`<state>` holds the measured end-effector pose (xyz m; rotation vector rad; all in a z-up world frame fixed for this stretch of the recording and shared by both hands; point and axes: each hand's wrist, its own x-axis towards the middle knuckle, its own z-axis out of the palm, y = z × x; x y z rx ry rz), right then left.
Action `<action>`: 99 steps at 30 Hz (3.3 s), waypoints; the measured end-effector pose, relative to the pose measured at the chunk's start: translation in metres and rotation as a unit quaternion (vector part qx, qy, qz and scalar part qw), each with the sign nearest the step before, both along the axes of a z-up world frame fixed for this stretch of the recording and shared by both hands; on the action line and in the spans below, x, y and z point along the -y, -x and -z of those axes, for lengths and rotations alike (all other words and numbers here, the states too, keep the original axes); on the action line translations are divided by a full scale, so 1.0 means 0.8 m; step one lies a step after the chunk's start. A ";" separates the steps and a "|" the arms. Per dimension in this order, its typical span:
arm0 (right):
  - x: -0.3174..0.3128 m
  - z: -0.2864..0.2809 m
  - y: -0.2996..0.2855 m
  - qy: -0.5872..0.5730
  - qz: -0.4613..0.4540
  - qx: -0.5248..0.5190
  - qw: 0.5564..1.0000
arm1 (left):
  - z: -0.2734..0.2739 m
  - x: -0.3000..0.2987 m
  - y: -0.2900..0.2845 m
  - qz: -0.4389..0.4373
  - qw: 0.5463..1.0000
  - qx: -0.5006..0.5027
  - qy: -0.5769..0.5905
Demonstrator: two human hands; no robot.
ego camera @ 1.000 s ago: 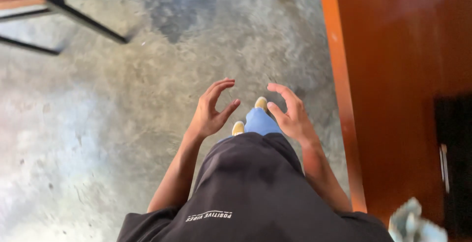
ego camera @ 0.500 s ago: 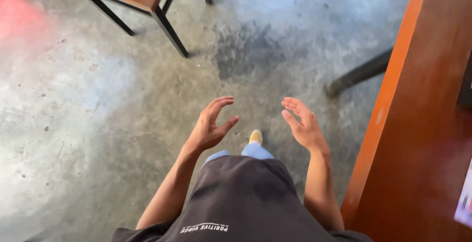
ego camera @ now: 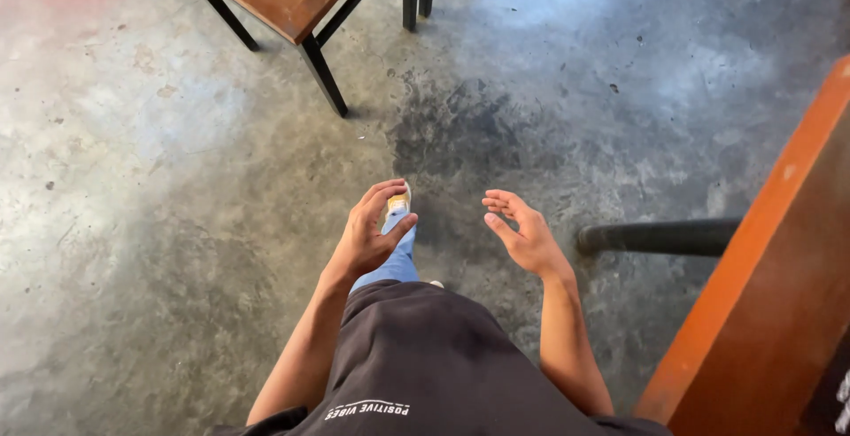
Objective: Cleaning the bar counter and organizing various beverage bottles and cans.
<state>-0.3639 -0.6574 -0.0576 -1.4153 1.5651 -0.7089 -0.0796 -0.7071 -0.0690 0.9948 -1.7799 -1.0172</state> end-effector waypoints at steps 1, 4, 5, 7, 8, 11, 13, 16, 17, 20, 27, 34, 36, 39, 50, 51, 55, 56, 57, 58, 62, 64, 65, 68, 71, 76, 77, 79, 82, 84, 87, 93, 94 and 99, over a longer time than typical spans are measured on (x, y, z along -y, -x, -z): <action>0.023 0.007 0.003 0.001 -0.004 0.001 1.000 | 0.010 0.022 0.003 -0.006 1.000 -0.002 0.004; 0.108 0.017 0.009 0.015 -0.014 -0.007 1.000 | 0.037 0.107 0.009 -0.015 0.999 -0.011 0.030; 0.125 0.016 0.009 0.016 -0.017 -0.012 1.000 | 0.044 0.125 0.011 -0.015 0.999 -0.015 0.038; 0.174 0.009 0.012 0.008 -0.024 -0.013 1.000 | 0.037 0.178 0.016 -0.010 1.000 -0.015 0.022; 0.204 0.004 0.013 0.010 -0.029 -0.013 0.999 | 0.031 0.210 0.019 -0.004 1.000 -0.014 0.016; 0.281 -0.014 0.017 0.030 -0.029 -0.011 0.999 | 0.028 0.303 0.032 0.021 0.999 -0.019 0.035; 0.331 -0.002 0.028 0.041 -0.025 -0.013 0.999 | 0.026 0.367 0.044 0.033 0.997 -0.015 0.063; 0.371 0.003 0.037 0.024 -0.015 0.007 1.000 | 0.014 0.419 0.061 0.044 0.997 -0.004 0.056; 0.397 0.003 0.041 0.033 -0.007 0.021 0.999 | 0.007 0.449 0.068 0.046 0.997 -0.002 0.058; 0.437 0.030 0.057 0.000 -0.018 0.043 0.999 | 0.006 0.490 0.091 0.042 0.998 -0.004 0.044; 0.569 0.082 0.123 -0.016 -0.094 0.052 0.994 | 0.071 0.555 0.152 -0.022 1.000 -0.003 0.017; 0.719 0.058 0.171 0.019 -0.191 0.028 0.981 | 0.064 0.621 0.173 -0.109 0.994 0.018 -0.020; 0.746 0.060 0.176 0.010 -0.217 0.025 0.976 | 0.062 0.631 0.168 -0.138 0.990 0.021 -0.026; 0.793 0.055 0.158 0.006 -0.229 0.036 0.973 | 0.070 0.659 0.147 -0.185 0.982 0.026 -0.021; 0.936 0.099 -0.037 -0.054 -0.288 0.036 0.955 | 0.146 0.795 -0.033 -0.358 0.932 0.031 -0.056; 0.948 0.119 -0.057 -0.061 -0.282 0.038 0.957 | 0.153 0.807 -0.052 -0.352 0.933 0.033 -0.062; 0.987 0.182 -0.145 -0.048 -0.237 0.036 0.970 | 0.205 0.875 -0.134 -0.365 0.920 -0.027 -0.141; 0.995 0.193 -0.168 -0.044 -0.209 0.028 0.977 | 0.226 0.895 -0.153 -0.359 0.920 -0.050 -0.148; 1.000 0.203 -0.192 -0.046 -0.193 0.029 0.980 | 0.237 0.922 -0.176 -0.343 0.926 -0.047 -0.152; 1.005 0.215 -0.215 -0.041 -0.174 0.022 0.984 | 0.250 0.950 -0.196 -0.305 0.944 -0.014 -0.125; 1.024 0.221 -0.296 -0.099 -0.140 -0.035 0.984 | 0.281 1.058 -0.237 -0.122 0.981 0.112 -0.103; 1.032 0.224 -0.323 -0.124 -0.124 -0.048 0.983 | 0.301 1.103 -0.228 -0.040 0.987 0.117 -0.106; 1.036 0.225 -0.332 -0.139 -0.129 -0.069 0.979 | 0.312 1.122 -0.218 0.019 0.988 0.112 -0.100; 1.028 0.271 -0.352 0.100 -0.036 -0.058 0.993 | 0.275 1.156 -0.179 0.162 0.974 0.056 -0.151; 1.030 0.261 -0.348 0.071 -0.031 -0.040 0.996 | 0.273 1.165 -0.149 0.237 0.954 0.080 -0.167; 1.014 0.264 -0.327 0.057 -0.042 -0.011 0.997 | 0.334 1.162 -0.137 0.328 0.934 0.065 -0.124; 1.009 0.268 -0.324 0.033 -0.030 -0.009 0.999 | 0.349 1.162 -0.137 0.326 0.938 0.042 -0.109; 0.995 0.258 -0.303 0.039 -0.013 0.012 0.999 | 0.350 1.160 -0.133 0.319 0.941 0.050 -0.103; 0.966 0.228 -0.274 0.055 0.014 0.040 0.998 | 0.335 1.147 -0.131 0.295 0.948 0.068 -0.098; 0.945 0.206 -0.252 0.072 0.044 0.038 0.996 | 0.317 1.133 -0.127 0.298 0.947 0.076 -0.090; 0.899 0.174 -0.219 0.086 0.115 0.032 0.989 | 0.281 1.095 -0.108 0.285 0.947 0.089 -0.116; 0.758 0.109 -0.168 0.146 0.266 0.038 0.952 | 0.198 0.982 -0.034 0.299 0.945 0.046 -0.124; 0.726 0.097 -0.161 0.147 0.291 0.034 0.945 | 0.189 0.960 -0.014 0.311 0.939 0.075 -0.126; 0.545 0.073 -0.172 0.169 0.423 -0.012 0.890 | 0.161 0.838 0.070 0.434 0.885 0.151 -0.079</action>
